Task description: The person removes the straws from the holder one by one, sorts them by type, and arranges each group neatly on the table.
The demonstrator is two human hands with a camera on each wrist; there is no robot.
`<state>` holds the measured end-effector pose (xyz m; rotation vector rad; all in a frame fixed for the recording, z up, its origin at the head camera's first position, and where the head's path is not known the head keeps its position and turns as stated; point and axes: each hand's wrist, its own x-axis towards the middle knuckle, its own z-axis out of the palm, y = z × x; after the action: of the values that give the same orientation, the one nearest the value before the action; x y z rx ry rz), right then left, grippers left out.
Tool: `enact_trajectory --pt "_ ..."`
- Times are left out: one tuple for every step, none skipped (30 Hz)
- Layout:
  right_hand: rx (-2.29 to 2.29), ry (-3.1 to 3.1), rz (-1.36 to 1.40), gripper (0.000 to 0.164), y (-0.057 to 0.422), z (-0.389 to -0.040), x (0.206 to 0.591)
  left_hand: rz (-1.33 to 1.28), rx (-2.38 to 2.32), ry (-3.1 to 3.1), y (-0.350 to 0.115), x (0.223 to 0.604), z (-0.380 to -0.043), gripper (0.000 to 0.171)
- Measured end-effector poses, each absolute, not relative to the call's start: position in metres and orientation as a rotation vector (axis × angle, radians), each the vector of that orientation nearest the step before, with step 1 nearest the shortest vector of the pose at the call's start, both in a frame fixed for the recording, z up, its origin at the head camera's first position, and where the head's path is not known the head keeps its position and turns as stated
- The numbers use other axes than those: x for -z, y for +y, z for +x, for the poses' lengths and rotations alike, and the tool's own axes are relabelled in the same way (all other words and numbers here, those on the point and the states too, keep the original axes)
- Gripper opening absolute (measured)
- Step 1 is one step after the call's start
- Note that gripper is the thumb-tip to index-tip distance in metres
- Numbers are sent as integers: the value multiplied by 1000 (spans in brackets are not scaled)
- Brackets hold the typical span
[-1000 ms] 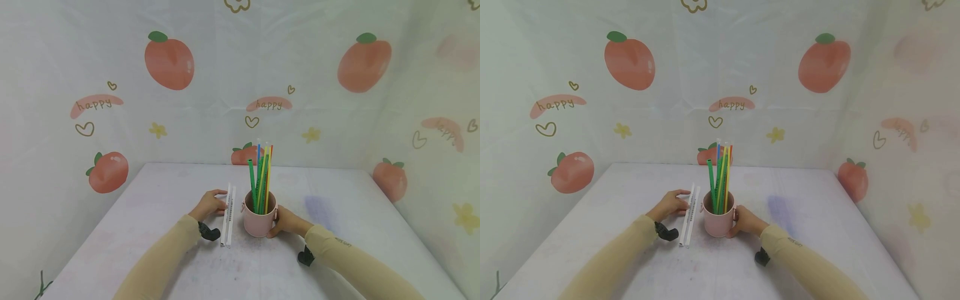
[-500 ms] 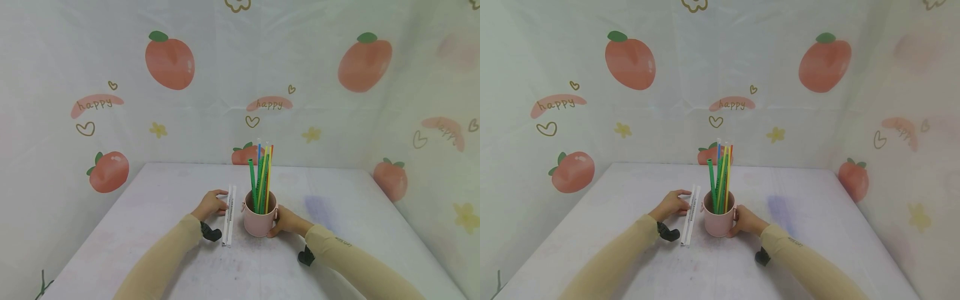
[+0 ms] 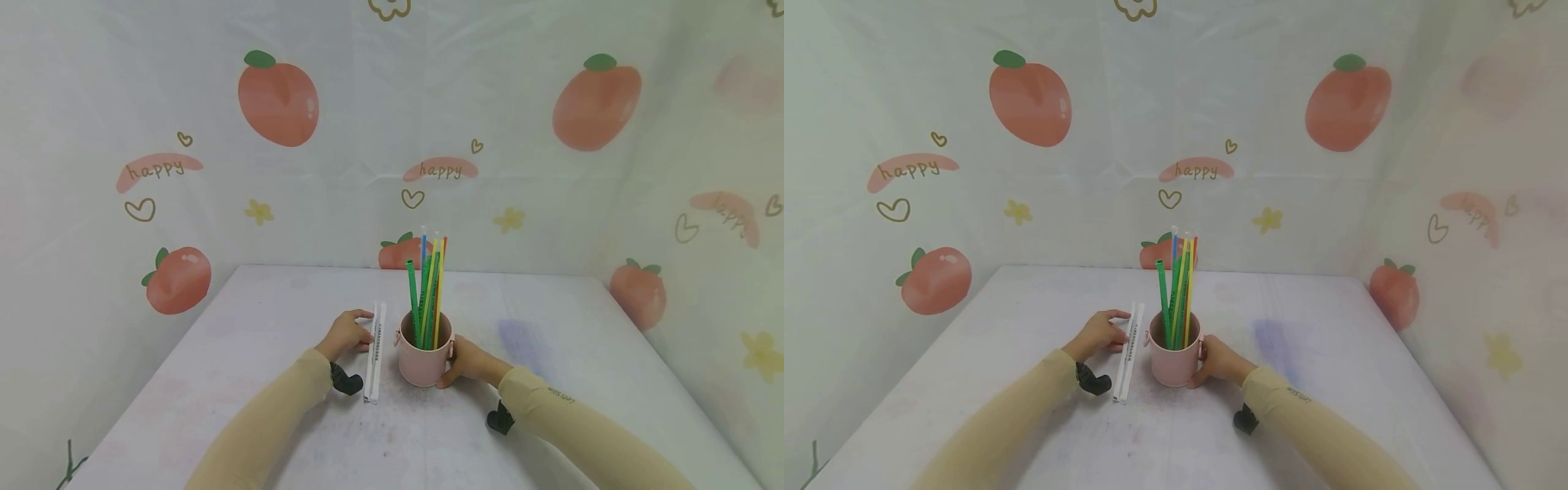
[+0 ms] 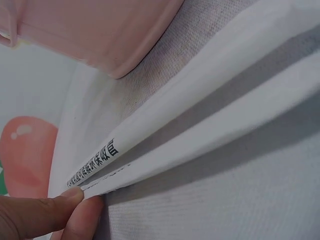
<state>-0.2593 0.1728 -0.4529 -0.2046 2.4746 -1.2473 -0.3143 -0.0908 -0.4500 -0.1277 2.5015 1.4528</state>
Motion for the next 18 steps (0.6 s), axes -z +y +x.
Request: enact_trajectory --pt "1248 2476 -204 90 173 -259 453 -128 -1444 2507 -91 451 -315 63" --pt "1250 2475 -204 91 173 -259 453 -129 -1436 2510 -90 451 -316 63" --pt "1249 2476 -206 91 173 -259 453 -131 -1429 2513 -90 451 -316 63" --pt "1251 2475 -209 91 173 -259 453 -134 -1420 2516 -91 452 -317 63" --pt "1252 2474 -213 91 173 -259 453 -141 -1415 2515 -90 452 -317 63" --pt "1252 2475 -213 92 173 -259 453 -142 -1411 2516 -90 452 -318 63" --pt "1254 2475 -218 92 172 -259 453 -142 -1407 2518 -91 452 -318 63" --pt "1255 2473 -223 92 173 -259 453 -143 -1404 2520 -91 452 -318 63" --pt "1254 2473 -226 92 173 -259 453 -143 -1399 2523 -91 452 -318 63" --pt "1256 2471 -229 91 173 -259 453 -144 -1397 2524 -91 452 -318 63" --pt "1259 2469 -230 91 173 -259 453 -144 -1397 2525 -91 451 -318 63" --pt "1263 2466 -232 91 173 -259 452 -146 -1397 2525 -91 451 -318 63" --pt "1264 2464 -235 90 173 -259 453 -147 -1398 2525 -91 452 -318 63" --pt "1266 2462 -236 90 173 -259 453 -139 -1396 2528 -91 452 -318 62" --pt "1268 2460 -237 90 173 -259 453 -140 -1398 2527 -91 452 -319 62" --pt "1271 2459 -236 90 173 -259 453 -141 -1401 2524 -91 452 -319 62" --pt "1272 2458 -236 90 173 -259 453 -141 -1404 2523 -91 452 -319 62" --pt "1270 2459 -235 90 174 -260 453 -140 -1405 2522 -91 453 -320 62"
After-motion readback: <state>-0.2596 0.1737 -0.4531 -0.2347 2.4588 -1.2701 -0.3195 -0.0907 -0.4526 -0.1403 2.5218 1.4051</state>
